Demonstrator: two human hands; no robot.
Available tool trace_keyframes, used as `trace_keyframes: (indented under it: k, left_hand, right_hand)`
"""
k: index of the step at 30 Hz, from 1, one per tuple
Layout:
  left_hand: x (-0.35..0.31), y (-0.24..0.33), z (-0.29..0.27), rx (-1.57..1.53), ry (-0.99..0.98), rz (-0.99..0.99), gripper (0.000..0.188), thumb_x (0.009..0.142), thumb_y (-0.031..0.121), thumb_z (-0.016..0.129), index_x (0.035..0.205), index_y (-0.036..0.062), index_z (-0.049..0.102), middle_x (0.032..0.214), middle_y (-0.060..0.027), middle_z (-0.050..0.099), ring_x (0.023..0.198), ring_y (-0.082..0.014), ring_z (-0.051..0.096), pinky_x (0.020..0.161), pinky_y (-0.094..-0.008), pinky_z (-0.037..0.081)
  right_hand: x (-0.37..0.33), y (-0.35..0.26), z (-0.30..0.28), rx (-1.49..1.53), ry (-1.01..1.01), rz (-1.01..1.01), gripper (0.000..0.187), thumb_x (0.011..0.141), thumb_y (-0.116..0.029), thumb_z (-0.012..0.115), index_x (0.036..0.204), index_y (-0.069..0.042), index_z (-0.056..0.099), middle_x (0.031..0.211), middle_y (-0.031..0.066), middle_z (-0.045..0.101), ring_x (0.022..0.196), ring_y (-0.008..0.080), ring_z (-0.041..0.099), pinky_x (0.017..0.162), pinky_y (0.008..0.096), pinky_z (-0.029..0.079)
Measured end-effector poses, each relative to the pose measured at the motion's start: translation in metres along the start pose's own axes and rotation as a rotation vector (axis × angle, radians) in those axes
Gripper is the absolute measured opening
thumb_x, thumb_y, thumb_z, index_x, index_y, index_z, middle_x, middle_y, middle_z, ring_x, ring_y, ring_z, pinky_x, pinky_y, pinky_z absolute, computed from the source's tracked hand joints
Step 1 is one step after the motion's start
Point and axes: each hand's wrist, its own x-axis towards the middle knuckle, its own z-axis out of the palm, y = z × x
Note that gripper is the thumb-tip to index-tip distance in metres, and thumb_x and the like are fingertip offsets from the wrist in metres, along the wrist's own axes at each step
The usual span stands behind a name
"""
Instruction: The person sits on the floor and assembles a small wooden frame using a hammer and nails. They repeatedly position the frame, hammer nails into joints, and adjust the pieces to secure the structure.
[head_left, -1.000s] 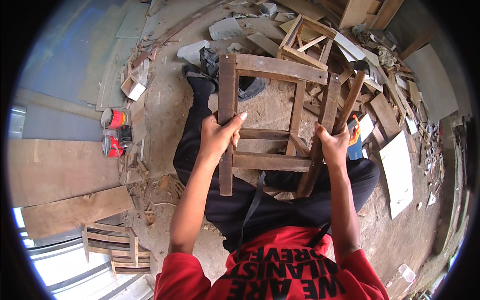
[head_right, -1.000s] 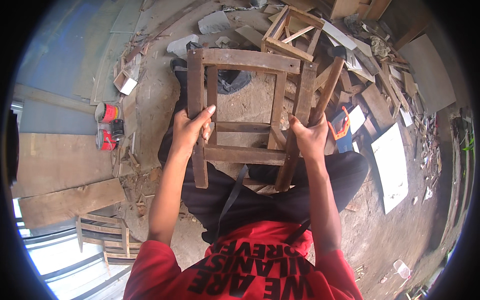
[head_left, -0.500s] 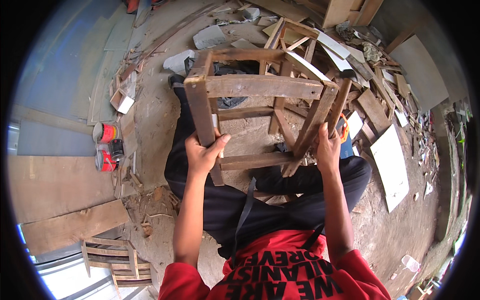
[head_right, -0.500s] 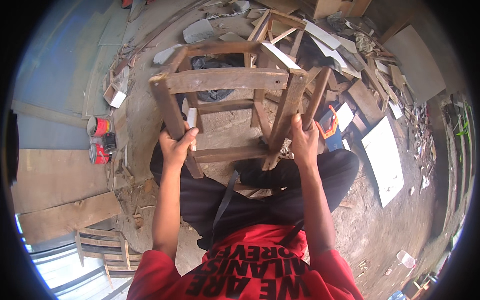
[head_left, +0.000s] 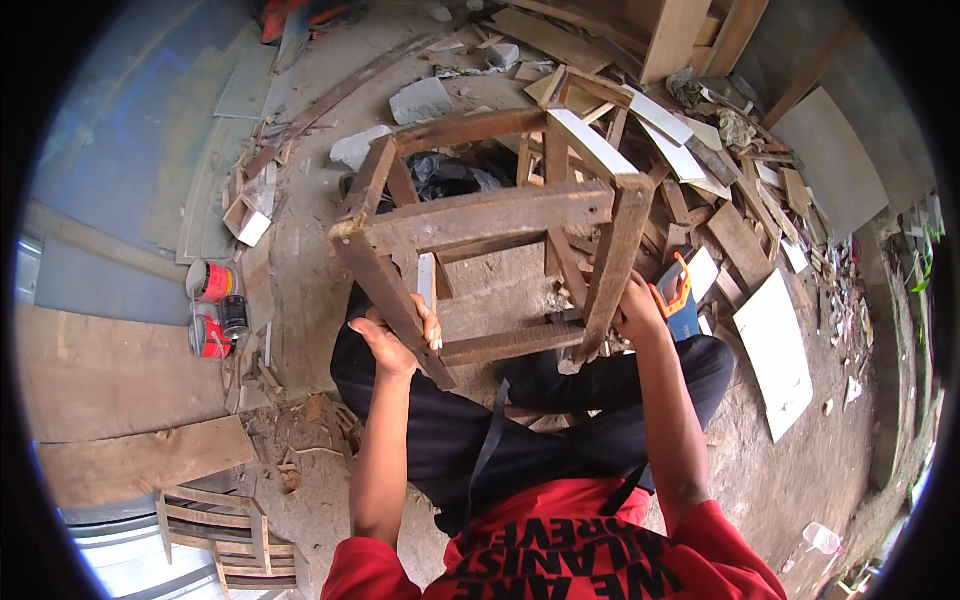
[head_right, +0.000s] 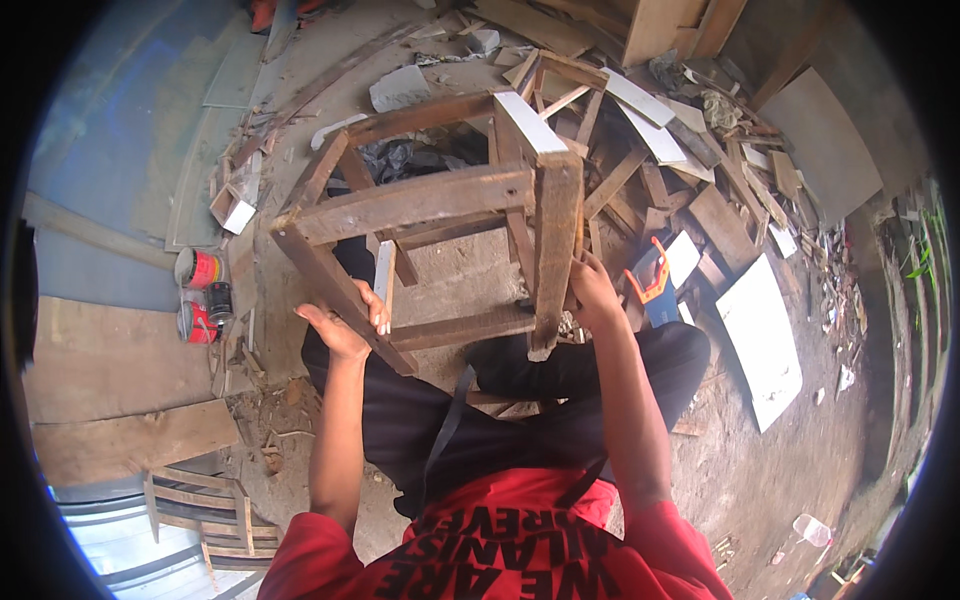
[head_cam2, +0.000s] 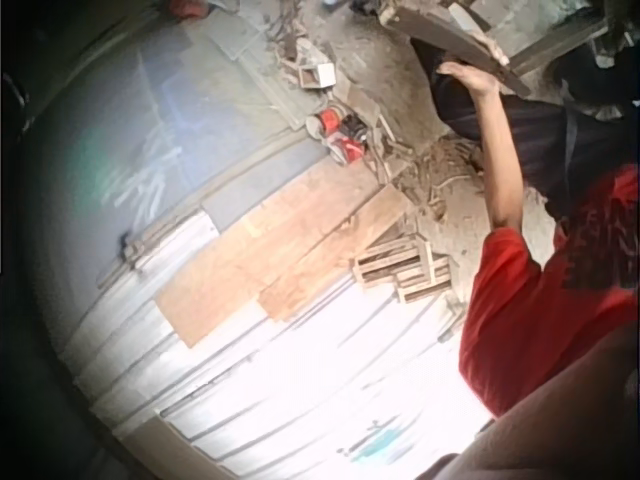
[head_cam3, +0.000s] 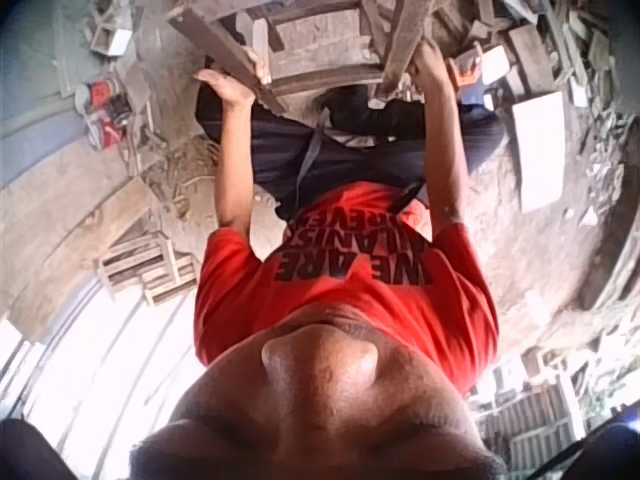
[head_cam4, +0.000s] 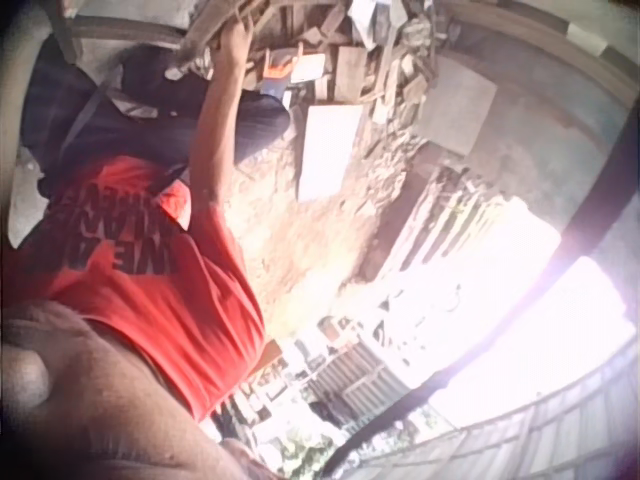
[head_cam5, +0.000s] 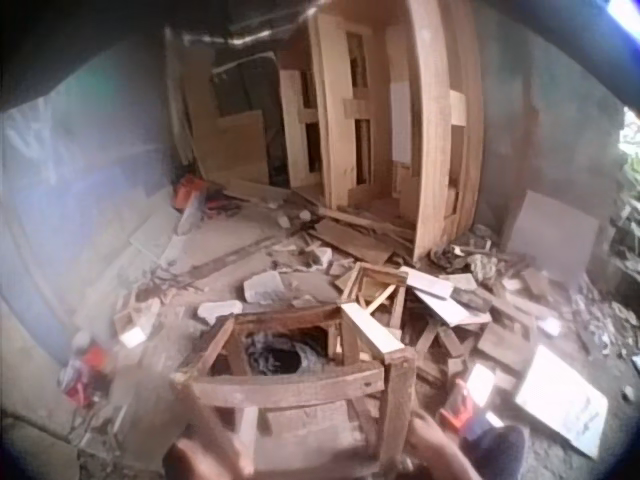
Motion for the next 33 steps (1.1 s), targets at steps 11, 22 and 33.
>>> trace_keyframes:
  k: [11, 22, 33]
  left_hand:
    - [0.049, -0.040, -0.098, 0.187, 0.508, -0.284, 0.058, 0.096, 0.061, 0.051, 0.124, 0.0103, 0.060, 0.113, -0.0064, 0.066, 0.100, -0.0217, 0.062, 0.086, -0.0382, 0.052]
    - [0.045, -0.155, -0.159, 0.076, 0.430, -0.635, 0.056, 0.096, 0.066, 0.050, 0.102, 0.0106, 0.053, 0.072, -0.0001, 0.051, 0.055, -0.0128, 0.050, 0.054, -0.0301, 0.046]
    - [0.060, -0.198, -0.198, 0.564, 0.428, -0.717, 0.038, 0.093, 0.034, 0.070, 0.070, 0.0072, 0.055, 0.056, -0.0011, 0.054, 0.047, -0.0131, 0.056, 0.046, -0.0303, 0.045]
  right_hand:
    - [0.068, 0.057, 0.027, -0.025, -0.238, -0.174, 0.049, 0.090, -0.005, 0.068, 0.135, 0.002, 0.050, 0.117, 0.0099, 0.065, 0.104, 0.0191, 0.064, 0.092, 0.0347, 0.053]
    - [0.131, 0.096, 0.051, -0.524, -0.034, -0.154, 0.025, 0.097, -0.022, 0.062, 0.110, 0.000, 0.061, 0.081, 0.0039, 0.060, 0.067, 0.0131, 0.055, 0.057, 0.0321, 0.048]
    - [0.168, 0.151, 0.035, -0.518, 0.011, 0.082, 0.031, 0.099, -0.027, 0.065, 0.107, 0.003, 0.064, 0.087, 0.0075, 0.069, 0.074, 0.0143, 0.063, 0.066, 0.0308, 0.050]
